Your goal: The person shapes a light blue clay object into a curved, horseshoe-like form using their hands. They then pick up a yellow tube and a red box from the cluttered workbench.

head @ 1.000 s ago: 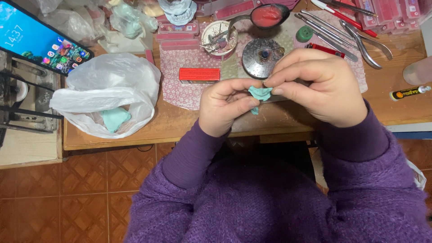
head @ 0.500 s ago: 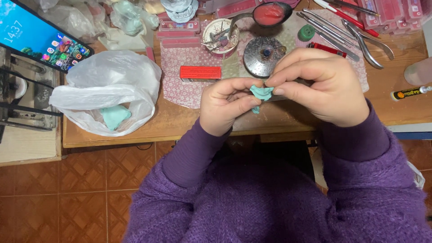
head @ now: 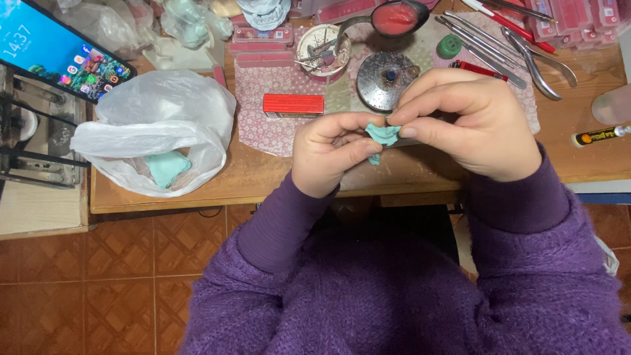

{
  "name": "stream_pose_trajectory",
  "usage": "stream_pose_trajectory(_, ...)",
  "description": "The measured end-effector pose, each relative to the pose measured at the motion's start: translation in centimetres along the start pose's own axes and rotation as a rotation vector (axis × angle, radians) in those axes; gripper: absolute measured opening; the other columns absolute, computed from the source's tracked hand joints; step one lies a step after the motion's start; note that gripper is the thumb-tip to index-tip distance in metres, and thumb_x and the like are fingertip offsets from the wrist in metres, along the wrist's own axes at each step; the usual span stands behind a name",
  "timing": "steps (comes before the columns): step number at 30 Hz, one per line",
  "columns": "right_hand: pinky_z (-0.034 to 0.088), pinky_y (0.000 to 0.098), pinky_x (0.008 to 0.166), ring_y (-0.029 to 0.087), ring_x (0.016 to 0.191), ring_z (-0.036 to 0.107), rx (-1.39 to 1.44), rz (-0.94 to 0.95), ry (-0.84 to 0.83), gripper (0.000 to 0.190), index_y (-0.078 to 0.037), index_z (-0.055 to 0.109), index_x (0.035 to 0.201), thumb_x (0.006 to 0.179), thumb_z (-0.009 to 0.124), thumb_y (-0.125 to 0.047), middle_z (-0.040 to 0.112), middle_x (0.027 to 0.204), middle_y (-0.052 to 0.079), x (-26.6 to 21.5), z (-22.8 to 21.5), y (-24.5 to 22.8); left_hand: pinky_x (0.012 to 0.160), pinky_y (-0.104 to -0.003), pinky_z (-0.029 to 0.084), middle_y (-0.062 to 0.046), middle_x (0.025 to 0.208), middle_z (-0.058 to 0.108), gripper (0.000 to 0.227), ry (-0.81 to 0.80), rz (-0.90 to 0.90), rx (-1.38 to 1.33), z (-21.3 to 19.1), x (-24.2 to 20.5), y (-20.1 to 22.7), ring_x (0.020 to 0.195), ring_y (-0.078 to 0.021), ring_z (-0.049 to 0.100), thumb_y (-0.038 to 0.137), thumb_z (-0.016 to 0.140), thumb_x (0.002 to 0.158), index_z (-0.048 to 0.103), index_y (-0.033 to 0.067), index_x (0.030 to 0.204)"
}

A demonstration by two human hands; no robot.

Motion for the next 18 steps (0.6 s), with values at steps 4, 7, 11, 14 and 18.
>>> stream_pose_trajectory(4,0.045,0.0227,0.075,0.016,0.085,0.061,0.014,0.028,0.003,0.017,0.004,0.074,0.102,0.087,0.072,0.009,0.069,0.104,0.012,0.0,0.0,0.2,0.086,-0.019,0.058,-0.010,0.113,0.074,0.031,-0.006,-0.005,-0.016,0.1,0.0,0.0,0.093,-0.0110,0.070,-0.012,0.071,0.091,0.068,-0.0029,0.121)
stream_pose_trajectory(7,0.045,0.0228,0.076,0.016,0.086,0.060,0.030,0.039,0.006,0.016,0.004,0.073,0.102,0.086,0.073,0.009,0.068,0.104,0.012,0.0,0.0,0.5,0.084,-0.018,0.056,-0.010,0.112,0.073,0.032,-0.004,-0.016,0.001,0.0,0.0,-0.1,0.091,-0.0097,0.069,-0.012,0.071,0.092,0.068,-0.0033,0.122)
stream_pose_trajectory(11,0.045,0.0222,0.077,0.016,0.087,0.060,0.065,0.062,0.021,0.016,0.005,0.071,0.102,0.087,0.073,0.010,0.069,0.106,0.012,-0.1,-0.1,1.3,0.087,-0.018,0.058,-0.011,0.116,0.073,0.033,-0.004,-0.009,-0.003,0.0,0.0,-0.1,0.094,-0.0105,0.070,-0.014,0.070,0.091,0.068,-0.0032,0.122)
stream_pose_trajectory(14,0.046,0.0228,0.079,0.017,0.087,0.061,0.065,0.051,0.013,0.015,0.004,0.071,0.100,0.086,0.073,0.009,0.069,0.106,0.012,0.0,-0.1,1.0,0.086,-0.019,0.057,-0.011,0.117,0.073,0.032,-0.005,-0.009,0.004,0.1,0.0,0.0,0.094,-0.0105,0.070,-0.013,0.070,0.092,0.068,-0.0030,0.122)
stream_pose_trajectory(18,0.047,0.0245,0.081,0.018,0.090,0.062,0.015,0.029,0.011,0.014,0.005,0.073,0.100,0.086,0.074,0.008,0.070,0.107,0.013,0.1,-0.1,0.5,0.086,-0.019,0.058,-0.011,0.115,0.073,0.033,0.000,-0.014,0.010,0.0,0.0,-0.1,0.094,-0.0110,0.070,-0.013,0.070,0.091,0.067,-0.0031,0.123)
Point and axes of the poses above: each hand's wrist, its own x-axis towards the middle knuckle, its own z-axis out of the palm, y = z × x, the point moved 10 cm from there along x, towards the middle knuckle
